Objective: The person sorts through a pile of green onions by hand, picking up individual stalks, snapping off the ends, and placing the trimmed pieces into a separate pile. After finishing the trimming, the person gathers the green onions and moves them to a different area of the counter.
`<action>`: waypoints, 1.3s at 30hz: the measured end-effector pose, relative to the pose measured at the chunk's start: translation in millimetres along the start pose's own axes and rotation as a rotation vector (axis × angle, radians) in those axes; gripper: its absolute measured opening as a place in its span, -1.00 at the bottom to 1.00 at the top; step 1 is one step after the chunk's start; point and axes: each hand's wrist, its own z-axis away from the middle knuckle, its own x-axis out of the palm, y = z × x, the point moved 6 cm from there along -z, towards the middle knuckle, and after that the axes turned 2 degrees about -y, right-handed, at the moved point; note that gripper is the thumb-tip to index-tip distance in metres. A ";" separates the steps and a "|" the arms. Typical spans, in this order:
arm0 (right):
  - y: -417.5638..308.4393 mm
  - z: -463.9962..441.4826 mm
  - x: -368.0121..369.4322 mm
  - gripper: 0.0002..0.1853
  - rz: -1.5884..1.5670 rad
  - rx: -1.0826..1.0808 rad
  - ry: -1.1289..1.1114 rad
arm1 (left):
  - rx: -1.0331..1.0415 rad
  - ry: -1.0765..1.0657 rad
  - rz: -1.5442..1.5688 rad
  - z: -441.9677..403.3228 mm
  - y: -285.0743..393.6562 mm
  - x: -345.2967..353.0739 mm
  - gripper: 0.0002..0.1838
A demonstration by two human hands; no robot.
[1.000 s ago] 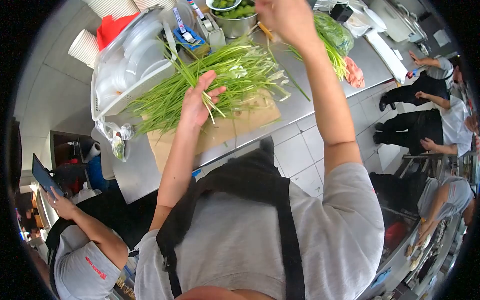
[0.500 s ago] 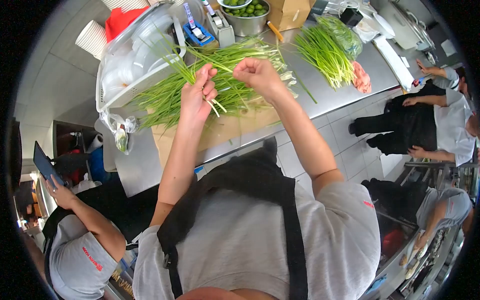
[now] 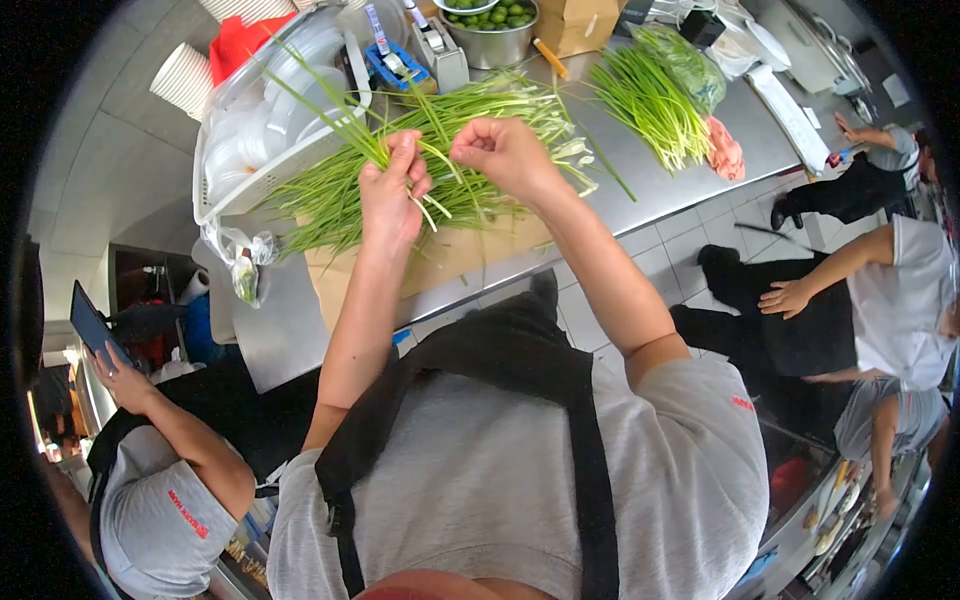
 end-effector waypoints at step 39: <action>-36.3 -38.0 -69.0 -0.88 0.034 0.016 0.041 | -0.095 -0.055 0.103 -1.1 -1.6 2.7 -0.76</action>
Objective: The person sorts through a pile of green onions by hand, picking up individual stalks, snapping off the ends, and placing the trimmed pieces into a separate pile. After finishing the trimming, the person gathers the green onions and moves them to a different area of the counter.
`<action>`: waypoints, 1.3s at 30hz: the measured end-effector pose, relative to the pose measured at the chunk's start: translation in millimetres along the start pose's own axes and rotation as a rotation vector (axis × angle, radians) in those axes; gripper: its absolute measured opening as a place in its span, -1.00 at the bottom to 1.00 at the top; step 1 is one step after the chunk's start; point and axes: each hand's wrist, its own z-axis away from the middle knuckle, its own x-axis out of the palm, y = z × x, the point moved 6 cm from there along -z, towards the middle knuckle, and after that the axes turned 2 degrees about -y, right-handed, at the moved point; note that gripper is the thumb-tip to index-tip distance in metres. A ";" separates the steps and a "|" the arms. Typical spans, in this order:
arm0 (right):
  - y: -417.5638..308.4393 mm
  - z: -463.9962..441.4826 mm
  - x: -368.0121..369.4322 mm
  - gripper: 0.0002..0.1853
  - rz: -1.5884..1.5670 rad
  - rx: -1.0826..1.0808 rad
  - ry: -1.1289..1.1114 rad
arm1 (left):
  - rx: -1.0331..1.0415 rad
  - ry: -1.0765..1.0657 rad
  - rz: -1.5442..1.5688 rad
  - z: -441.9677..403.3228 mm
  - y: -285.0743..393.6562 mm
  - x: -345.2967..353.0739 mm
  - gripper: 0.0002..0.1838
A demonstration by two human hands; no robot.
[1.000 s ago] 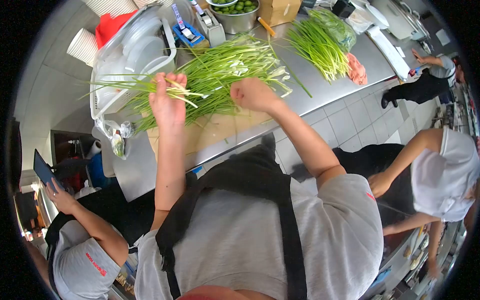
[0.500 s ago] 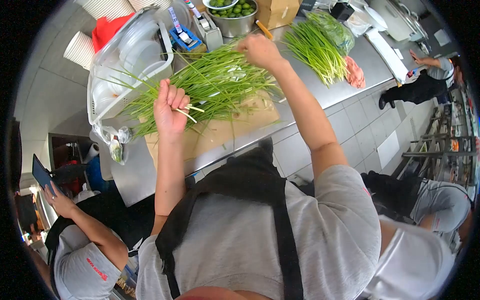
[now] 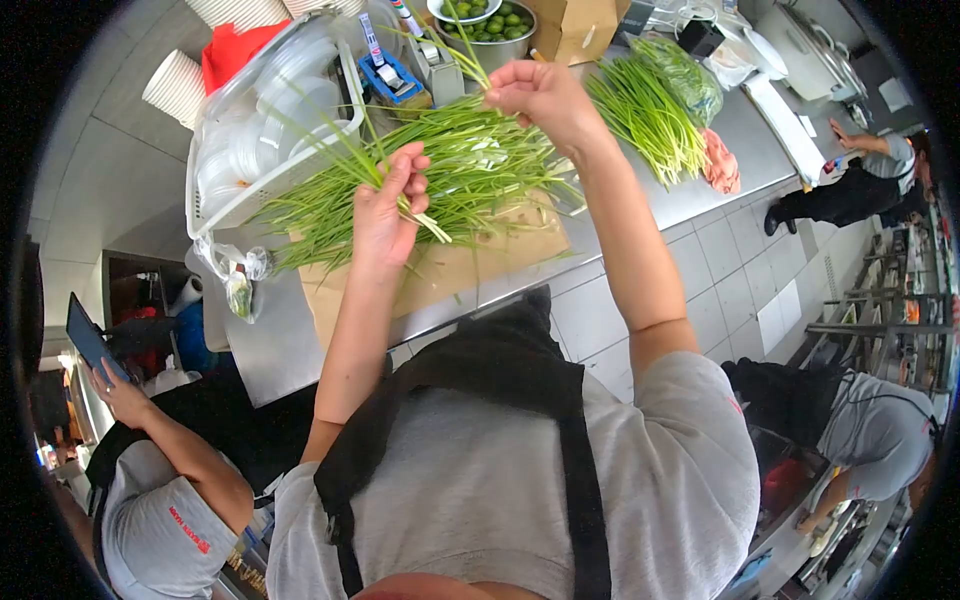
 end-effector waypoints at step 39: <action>30.1 17.3 71.2 -0.91 -0.227 -0.062 0.092 | 0.302 0.142 0.052 -4.7 20.8 -11.1 -0.91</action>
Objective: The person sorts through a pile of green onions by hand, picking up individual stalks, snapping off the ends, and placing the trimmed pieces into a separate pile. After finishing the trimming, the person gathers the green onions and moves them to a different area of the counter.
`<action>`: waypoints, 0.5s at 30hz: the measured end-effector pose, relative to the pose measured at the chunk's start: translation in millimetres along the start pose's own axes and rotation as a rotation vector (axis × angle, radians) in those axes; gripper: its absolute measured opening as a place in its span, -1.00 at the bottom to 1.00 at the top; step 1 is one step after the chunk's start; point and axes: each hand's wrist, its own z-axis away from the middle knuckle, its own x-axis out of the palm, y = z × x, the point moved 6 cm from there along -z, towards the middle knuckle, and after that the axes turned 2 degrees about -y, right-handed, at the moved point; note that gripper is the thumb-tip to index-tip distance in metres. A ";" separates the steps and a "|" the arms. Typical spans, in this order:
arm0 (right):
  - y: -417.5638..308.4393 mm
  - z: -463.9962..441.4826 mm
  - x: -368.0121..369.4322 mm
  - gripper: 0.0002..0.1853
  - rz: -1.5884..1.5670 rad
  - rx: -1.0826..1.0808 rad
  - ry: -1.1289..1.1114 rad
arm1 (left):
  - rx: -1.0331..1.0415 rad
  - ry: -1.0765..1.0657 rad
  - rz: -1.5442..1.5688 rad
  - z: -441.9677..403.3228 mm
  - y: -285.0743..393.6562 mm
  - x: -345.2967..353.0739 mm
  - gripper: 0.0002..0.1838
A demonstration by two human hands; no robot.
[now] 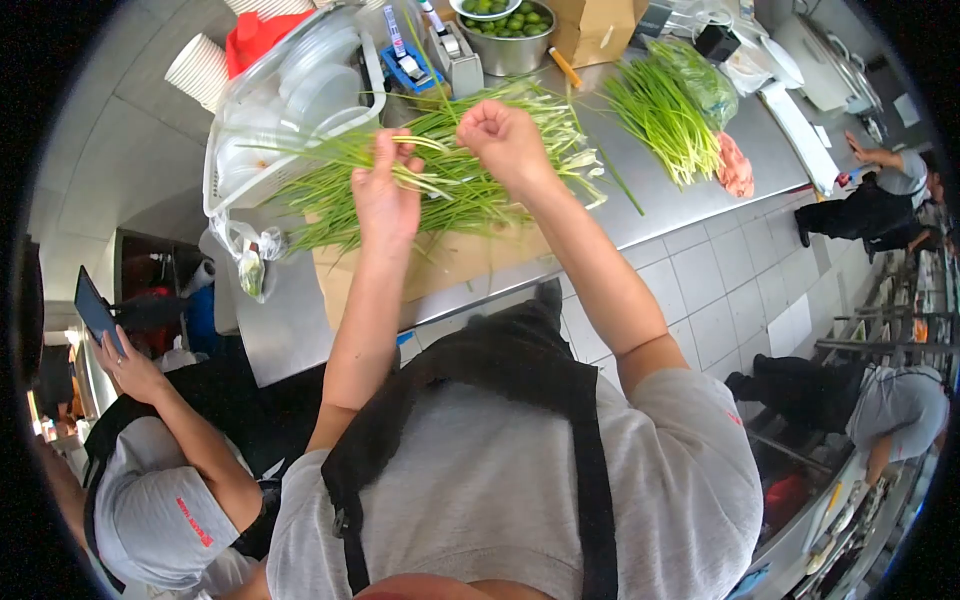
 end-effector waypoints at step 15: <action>8.9 -59.2 -58.5 -0.80 1.170 -0.292 -0.039 | -0.205 -0.091 0.239 -5.0 9.9 -15.1 -0.82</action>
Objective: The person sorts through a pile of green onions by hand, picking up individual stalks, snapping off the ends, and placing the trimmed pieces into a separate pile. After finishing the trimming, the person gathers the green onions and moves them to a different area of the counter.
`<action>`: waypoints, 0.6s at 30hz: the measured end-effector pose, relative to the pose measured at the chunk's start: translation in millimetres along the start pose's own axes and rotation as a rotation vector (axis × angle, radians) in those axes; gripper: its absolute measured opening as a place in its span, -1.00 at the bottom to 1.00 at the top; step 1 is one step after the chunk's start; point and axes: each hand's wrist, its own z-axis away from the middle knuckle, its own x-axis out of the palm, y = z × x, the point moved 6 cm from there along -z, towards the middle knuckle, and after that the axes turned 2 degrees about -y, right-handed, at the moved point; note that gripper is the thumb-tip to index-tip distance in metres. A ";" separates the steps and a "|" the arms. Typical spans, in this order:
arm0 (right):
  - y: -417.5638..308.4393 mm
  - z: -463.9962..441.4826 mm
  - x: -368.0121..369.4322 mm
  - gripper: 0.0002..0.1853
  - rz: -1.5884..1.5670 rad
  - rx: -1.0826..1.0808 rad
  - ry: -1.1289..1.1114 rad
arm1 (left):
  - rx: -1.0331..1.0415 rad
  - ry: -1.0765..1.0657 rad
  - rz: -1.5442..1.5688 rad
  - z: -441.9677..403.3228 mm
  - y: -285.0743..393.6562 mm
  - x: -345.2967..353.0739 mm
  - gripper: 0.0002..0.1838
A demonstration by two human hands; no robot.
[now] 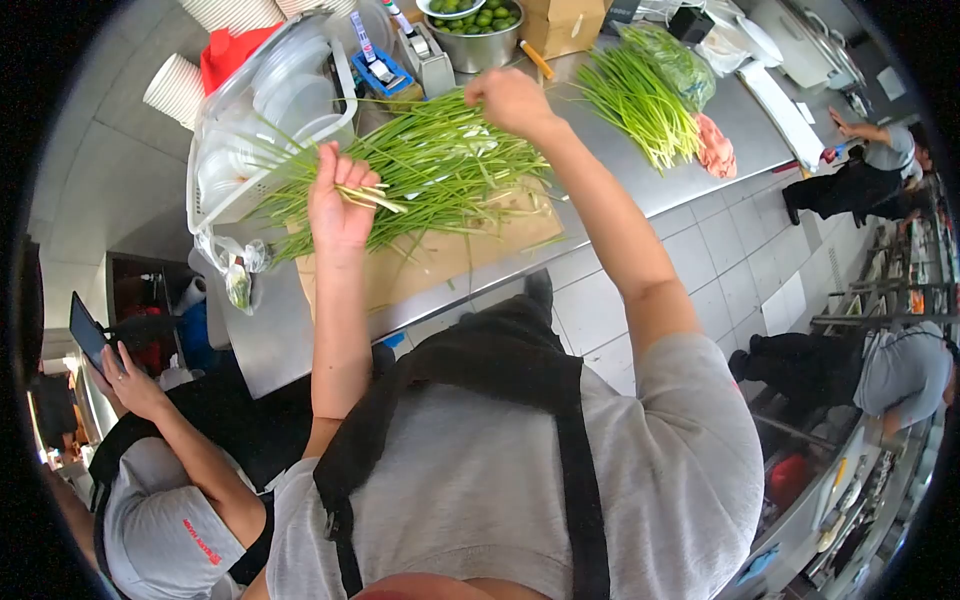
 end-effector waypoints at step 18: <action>-31.3 -11.7 17.6 -0.95 0.211 -0.196 -0.279 | -0.102 -0.022 0.019 0.0 -11.0 2.6 -0.76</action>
